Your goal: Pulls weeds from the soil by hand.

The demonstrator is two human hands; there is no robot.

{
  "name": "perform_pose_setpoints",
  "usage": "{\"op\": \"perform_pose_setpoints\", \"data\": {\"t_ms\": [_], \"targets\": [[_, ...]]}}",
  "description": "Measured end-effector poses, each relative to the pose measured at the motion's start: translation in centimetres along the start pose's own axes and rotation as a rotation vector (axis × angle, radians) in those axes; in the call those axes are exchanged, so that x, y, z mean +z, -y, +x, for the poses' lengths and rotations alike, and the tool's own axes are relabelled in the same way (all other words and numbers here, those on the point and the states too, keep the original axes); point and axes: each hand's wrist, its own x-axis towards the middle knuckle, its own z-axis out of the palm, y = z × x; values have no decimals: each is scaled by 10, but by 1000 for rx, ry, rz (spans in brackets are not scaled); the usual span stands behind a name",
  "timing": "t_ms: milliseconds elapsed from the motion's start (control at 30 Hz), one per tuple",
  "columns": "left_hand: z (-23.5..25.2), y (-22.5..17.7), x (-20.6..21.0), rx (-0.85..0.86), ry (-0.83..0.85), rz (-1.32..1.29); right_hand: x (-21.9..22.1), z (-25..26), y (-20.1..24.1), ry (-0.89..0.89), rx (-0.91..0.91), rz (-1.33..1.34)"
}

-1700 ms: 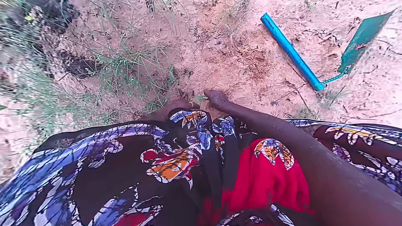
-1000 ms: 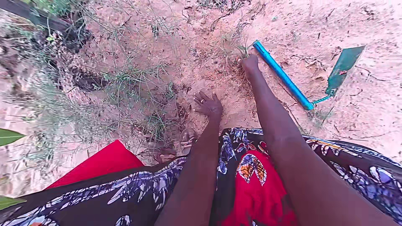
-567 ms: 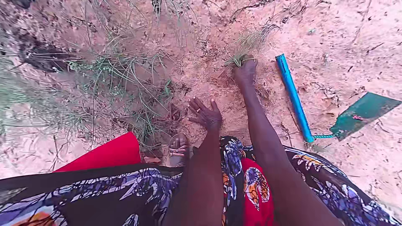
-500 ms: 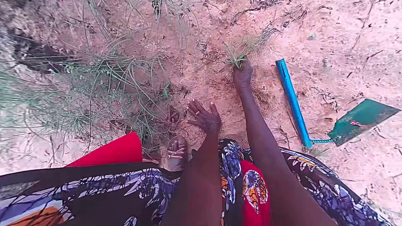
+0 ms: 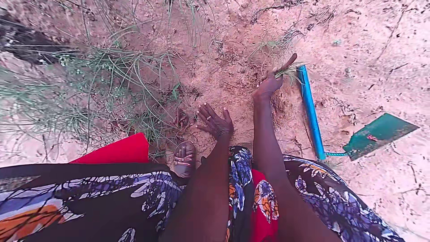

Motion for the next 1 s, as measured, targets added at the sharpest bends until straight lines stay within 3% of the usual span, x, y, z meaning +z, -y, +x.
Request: {"op": "perform_pose_setpoints", "data": {"t_ms": [167, 367, 467, 600, 733, 800, 900, 1000], "targets": [[-1, 3, 4, 16, -35, -33, -31, -10, 1, -39, 49, -99], [-4, 5, -2, 48, -10, -66, -55, -44, 43, -61, -127, -222], [-2, 4, -1, 54, -19, -81, -72, -25, 56, -97, -250, -209], [1, 6, 8, 33, -9, -94, -88, 2, 58, -27, -211, -74], [1, 3, 4, 7, -13, -52, -73, 21, 75, 1, -211, 12], [0, 2, 2, 7, -14, -57, -60, 46, 90, 28, -340, -150], [1, 1, 0, -1, 5, -49, -30, 92, 118, 171, -515, -634], [-1, 2, 0, 0, 6, -50, -4, 120, 137, 597, -575, -1242]]}}
